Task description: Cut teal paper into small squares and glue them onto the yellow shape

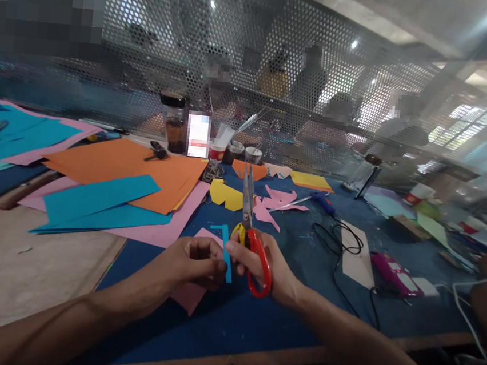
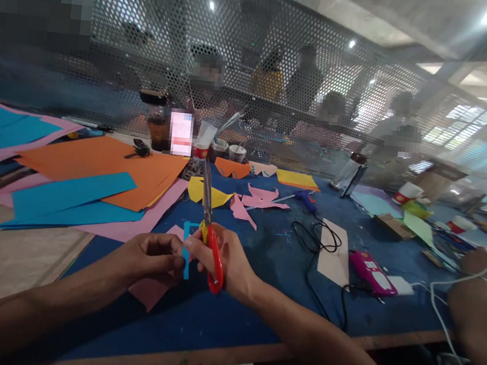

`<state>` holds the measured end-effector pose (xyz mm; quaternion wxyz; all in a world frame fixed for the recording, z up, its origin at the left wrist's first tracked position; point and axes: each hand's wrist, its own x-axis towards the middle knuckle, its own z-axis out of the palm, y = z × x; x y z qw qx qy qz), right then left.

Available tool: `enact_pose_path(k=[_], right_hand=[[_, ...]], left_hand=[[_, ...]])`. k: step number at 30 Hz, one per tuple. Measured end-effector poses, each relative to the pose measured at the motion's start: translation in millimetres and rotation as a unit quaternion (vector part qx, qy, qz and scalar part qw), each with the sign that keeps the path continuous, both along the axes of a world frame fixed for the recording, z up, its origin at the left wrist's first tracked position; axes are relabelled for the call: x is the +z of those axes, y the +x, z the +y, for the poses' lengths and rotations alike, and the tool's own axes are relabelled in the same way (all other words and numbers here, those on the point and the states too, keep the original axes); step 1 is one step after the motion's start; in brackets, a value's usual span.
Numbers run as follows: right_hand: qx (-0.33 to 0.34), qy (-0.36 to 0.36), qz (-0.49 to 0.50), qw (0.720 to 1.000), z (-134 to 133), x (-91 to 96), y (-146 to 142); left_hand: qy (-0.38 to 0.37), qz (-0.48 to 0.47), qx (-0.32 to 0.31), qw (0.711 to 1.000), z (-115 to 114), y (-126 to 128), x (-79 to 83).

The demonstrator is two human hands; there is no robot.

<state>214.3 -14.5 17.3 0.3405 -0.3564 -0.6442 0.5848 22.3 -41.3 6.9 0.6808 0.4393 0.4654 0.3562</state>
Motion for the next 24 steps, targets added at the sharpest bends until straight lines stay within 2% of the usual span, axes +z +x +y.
enact_pose_path(k=[5, 10, 18, 24], right_hand=[[-0.009, -0.008, -0.039, 0.999, -1.6, -1.3, 2.0], [0.033, -0.006, -0.119, 0.992, -5.2, -3.1, 4.5], [0.087, 0.034, -0.213, 0.973, -13.4, 6.6, 3.5], [0.101, 0.083, -0.246, 0.96, -16.6, 9.5, 4.7]], left_hand=[[0.027, -0.02, 0.058, 0.998, 3.7, -6.9, 7.2], [0.08, -0.056, 0.126, 0.987, 3.9, -17.0, 14.8], [0.089, -0.11, 0.206, 0.968, 4.4, -19.3, 17.0], [0.093, -0.108, 0.221, 0.965, 2.7, -15.1, 23.4]])
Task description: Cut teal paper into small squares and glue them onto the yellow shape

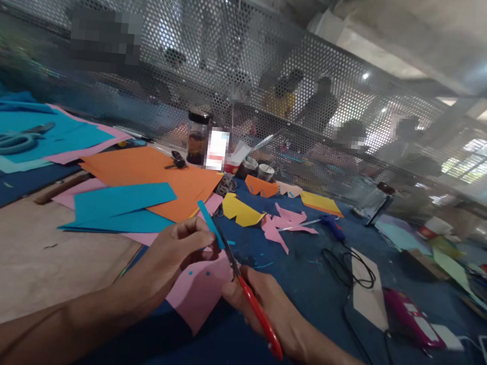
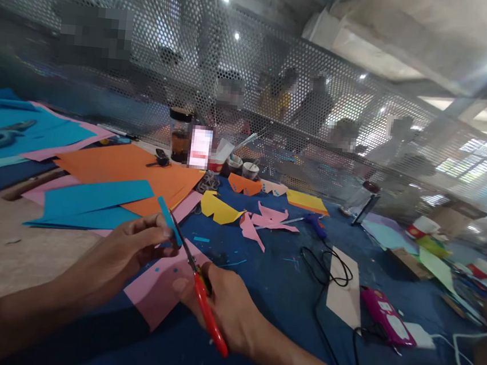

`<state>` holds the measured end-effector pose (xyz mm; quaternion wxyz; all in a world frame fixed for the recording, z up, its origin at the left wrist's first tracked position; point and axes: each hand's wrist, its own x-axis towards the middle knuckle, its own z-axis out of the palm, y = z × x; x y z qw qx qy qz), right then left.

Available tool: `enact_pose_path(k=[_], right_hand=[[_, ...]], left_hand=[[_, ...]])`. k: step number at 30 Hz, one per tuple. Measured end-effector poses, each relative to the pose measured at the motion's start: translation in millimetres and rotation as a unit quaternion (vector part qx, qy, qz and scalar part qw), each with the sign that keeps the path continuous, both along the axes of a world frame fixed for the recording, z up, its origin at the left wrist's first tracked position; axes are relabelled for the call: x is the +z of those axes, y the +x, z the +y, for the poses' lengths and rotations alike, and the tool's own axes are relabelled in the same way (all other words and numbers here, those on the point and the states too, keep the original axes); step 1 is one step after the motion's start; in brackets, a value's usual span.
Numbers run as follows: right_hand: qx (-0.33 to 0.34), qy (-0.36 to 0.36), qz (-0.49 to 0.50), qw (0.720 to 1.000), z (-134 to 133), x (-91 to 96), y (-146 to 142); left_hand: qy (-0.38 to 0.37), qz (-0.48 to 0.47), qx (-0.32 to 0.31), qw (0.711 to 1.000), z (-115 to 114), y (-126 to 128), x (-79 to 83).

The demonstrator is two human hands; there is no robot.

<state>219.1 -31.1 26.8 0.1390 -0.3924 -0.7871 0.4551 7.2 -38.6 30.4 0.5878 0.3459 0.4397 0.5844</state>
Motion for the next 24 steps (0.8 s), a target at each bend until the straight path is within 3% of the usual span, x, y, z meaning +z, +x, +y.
enact_pose_path(k=[24], right_hand=[[-0.015, 0.012, 0.007, 1.0, -1.0, -14.4, -0.3]], left_hand=[[-0.012, 0.024, 0.007, 1.0, 2.0, 1.3, -3.6]])
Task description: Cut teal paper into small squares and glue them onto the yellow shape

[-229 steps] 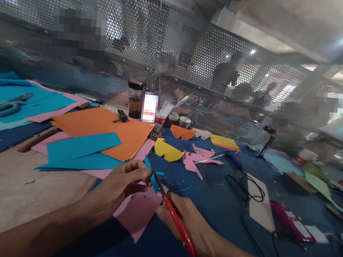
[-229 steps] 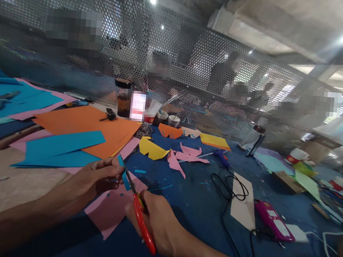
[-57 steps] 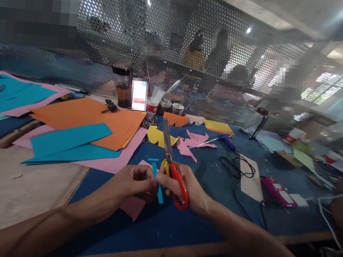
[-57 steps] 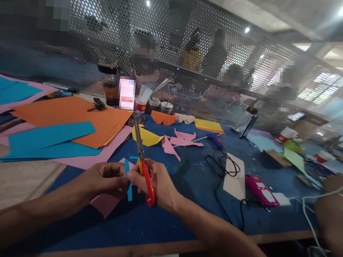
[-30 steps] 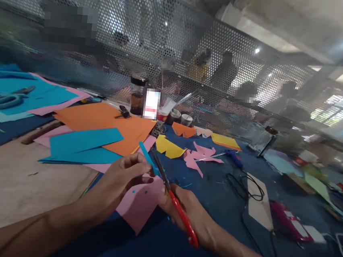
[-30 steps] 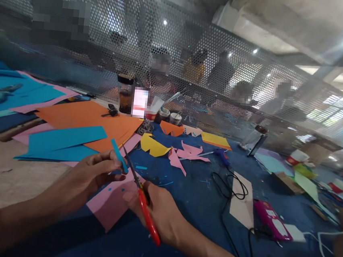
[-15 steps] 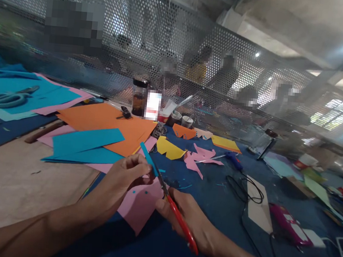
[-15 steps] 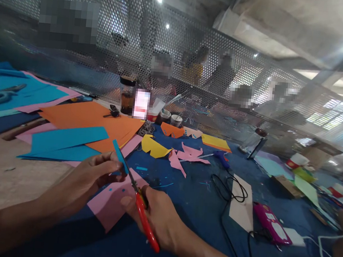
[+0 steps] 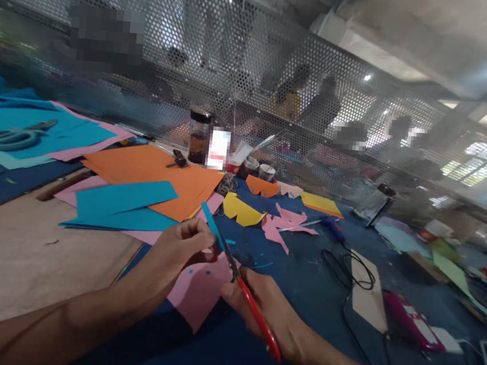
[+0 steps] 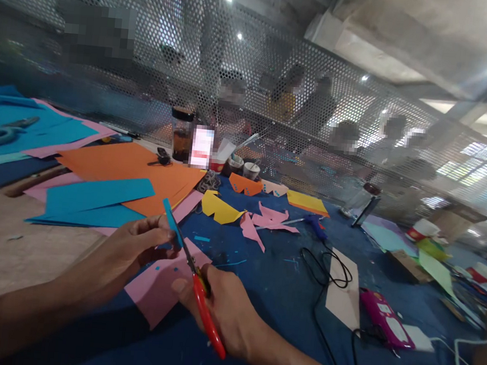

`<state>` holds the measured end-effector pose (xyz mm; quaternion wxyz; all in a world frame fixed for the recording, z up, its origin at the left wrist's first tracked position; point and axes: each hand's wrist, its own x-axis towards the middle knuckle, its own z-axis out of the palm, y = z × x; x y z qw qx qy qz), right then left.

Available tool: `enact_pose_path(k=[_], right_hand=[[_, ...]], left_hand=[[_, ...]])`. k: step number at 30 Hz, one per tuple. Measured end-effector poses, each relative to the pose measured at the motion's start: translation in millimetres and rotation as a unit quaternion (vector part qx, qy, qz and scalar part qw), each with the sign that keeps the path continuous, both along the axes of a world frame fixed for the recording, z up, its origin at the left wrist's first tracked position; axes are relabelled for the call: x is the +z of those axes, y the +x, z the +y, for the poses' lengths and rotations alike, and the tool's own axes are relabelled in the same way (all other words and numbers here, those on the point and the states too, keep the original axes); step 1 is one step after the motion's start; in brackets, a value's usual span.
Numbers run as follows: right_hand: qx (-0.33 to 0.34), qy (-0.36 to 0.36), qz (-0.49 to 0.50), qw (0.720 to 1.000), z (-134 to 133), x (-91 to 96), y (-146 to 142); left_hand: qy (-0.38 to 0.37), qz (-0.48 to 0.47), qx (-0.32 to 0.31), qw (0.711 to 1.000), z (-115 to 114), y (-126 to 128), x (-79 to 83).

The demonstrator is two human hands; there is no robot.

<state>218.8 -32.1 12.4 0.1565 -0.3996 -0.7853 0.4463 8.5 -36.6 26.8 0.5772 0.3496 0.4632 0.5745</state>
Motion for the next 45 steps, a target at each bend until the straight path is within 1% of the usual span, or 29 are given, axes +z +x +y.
enact_pose_path(k=[5, 17, 25, 29, 33, 38, 45], right_hand=[[0.011, 0.021, 0.011, 1.0, 0.4, 1.5, 1.1], [0.007, -0.006, 0.002, 1.0, 0.1, 10.6, 0.3], [-0.001, 0.009, -0.006, 1.0, -0.8, 13.4, -1.7], [0.003, 0.004, -0.009, 1.0, -1.2, 11.6, -1.7], [0.016, -0.012, 0.011, 1.0, -0.8, 6.3, -0.8], [0.027, -0.012, 0.028, 0.999, -0.2, 1.1, 0.3], [0.025, -0.027, 0.03, 0.999, -2.0, 3.7, 0.3]], left_hand=[[0.009, 0.007, 0.001, 1.0, -0.4, -0.9, -0.1], [0.016, 0.033, 0.026, 0.999, -1.2, -4.8, 3.0], [0.015, 0.044, 0.016, 0.999, -1.8, -5.9, 1.1], [0.014, 0.041, 0.008, 0.999, -1.4, -5.7, 1.9], [0.01, 0.025, 0.01, 1.0, -0.8, -5.9, 1.6], [0.011, 0.015, 0.007, 1.0, -0.6, -5.5, 1.2], [0.012, 0.02, 0.005, 1.0, -0.4, -4.8, 2.8]])
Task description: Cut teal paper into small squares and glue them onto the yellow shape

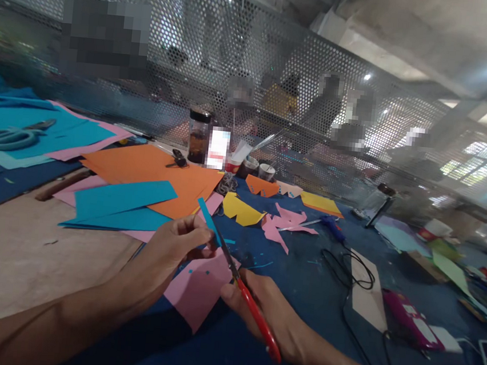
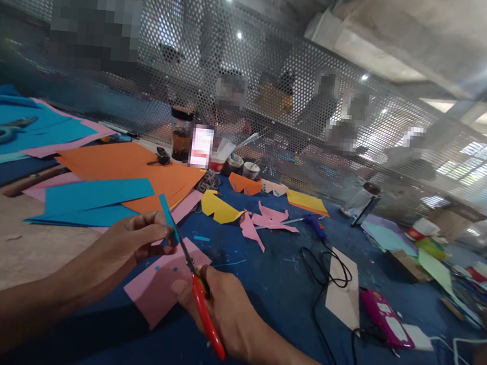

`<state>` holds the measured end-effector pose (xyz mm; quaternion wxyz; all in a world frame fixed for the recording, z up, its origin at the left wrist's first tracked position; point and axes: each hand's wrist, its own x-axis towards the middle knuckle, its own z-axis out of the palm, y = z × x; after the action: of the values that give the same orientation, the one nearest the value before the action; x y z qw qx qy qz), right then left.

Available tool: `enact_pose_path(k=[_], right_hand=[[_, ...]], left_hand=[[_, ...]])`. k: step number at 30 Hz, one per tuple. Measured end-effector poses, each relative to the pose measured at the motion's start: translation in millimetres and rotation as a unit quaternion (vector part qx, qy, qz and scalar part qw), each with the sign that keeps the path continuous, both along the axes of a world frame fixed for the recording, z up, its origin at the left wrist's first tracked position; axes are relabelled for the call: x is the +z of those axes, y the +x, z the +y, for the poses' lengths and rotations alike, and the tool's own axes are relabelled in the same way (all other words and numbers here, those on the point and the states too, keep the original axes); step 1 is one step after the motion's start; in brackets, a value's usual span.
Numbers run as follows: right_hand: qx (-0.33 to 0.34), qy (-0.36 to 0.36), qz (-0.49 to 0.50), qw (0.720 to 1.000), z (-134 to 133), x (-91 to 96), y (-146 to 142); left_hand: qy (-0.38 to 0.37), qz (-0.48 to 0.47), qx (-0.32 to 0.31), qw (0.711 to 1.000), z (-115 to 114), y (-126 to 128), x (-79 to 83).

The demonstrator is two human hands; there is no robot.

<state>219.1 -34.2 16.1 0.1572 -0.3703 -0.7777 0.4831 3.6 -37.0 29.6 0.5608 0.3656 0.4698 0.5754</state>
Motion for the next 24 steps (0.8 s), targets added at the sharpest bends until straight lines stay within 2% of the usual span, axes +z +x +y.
enact_pose_path(k=[10, 16, 24], right_hand=[[0.001, 0.004, 0.006, 1.0, -0.2, -1.2, -0.8], [-0.006, -0.022, -0.004, 1.0, -0.8, 3.2, -1.7], [-0.007, 0.001, -0.004, 1.0, -0.3, 2.1, -2.1]], left_hand=[[-0.004, -0.01, -0.001, 1.0, -0.5, -0.3, -0.6], [-0.001, -0.012, 0.0, 1.0, 0.1, 1.1, 1.1], [-0.005, -0.009, 0.0, 1.0, 0.2, 0.4, -0.4]])
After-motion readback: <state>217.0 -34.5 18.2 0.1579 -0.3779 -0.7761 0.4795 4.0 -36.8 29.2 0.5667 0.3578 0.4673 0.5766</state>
